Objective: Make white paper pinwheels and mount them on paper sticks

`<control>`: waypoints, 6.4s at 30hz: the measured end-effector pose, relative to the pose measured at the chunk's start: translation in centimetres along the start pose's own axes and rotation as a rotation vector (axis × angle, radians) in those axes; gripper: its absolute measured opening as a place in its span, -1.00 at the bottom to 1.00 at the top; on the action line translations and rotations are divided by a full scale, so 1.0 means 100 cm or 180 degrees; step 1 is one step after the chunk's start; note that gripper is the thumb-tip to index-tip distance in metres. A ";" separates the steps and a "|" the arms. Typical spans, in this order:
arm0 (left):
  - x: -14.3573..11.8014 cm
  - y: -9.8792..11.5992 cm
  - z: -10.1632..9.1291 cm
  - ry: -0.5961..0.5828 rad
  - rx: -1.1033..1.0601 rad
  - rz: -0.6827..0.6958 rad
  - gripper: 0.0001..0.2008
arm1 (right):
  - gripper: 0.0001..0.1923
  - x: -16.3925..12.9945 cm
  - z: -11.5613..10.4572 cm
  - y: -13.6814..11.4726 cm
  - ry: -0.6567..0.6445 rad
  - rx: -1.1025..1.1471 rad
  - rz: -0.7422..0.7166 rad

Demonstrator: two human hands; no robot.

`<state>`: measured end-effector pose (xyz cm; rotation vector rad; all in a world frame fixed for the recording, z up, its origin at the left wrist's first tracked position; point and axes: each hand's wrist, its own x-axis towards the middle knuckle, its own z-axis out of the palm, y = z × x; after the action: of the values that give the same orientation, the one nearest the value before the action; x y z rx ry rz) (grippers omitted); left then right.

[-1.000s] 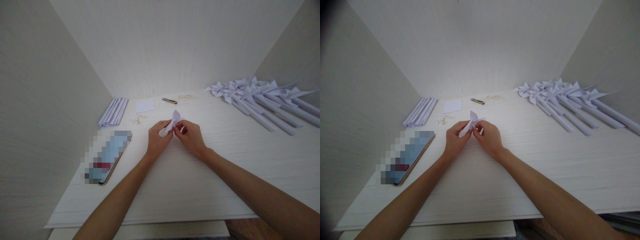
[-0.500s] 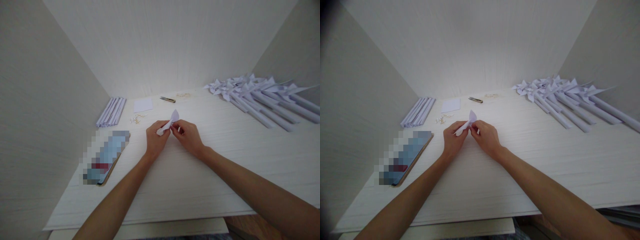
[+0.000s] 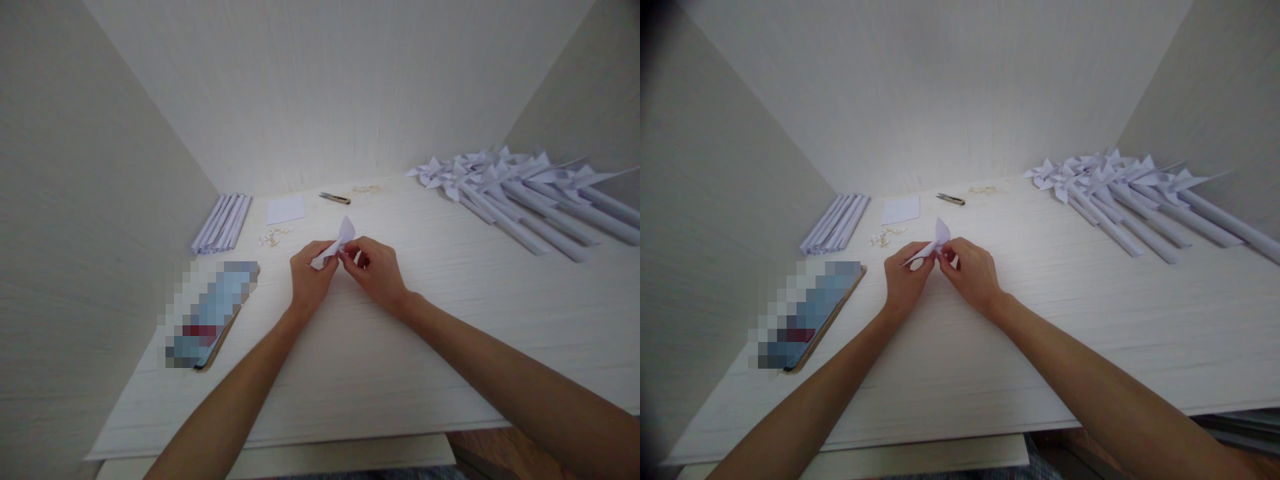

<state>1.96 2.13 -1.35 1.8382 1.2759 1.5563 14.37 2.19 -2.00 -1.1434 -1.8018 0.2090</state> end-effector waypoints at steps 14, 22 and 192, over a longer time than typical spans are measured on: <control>-0.001 -0.002 0.002 -0.0228 -0.0299 -0.0402 -0.80 | -0.94 0.001 0.002 0.002 -0.0004 -0.0106 -0.0015; -0.003 -0.002 0.003 -0.0302 -0.0435 -0.0317 -0.81 | -0.96 0.001 0.000 0.000 0.0101 -0.0063 0.0033; 0.000 0.000 0.003 -0.0197 -0.1297 -0.1345 -0.71 | -0.79 0.010 0.001 0.007 0.0321 0.0655 0.0647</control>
<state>2.26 2.16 -1.41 1.2591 1.1252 1.3866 14.59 3.39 -1.84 -1.1669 -1.5371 0.4385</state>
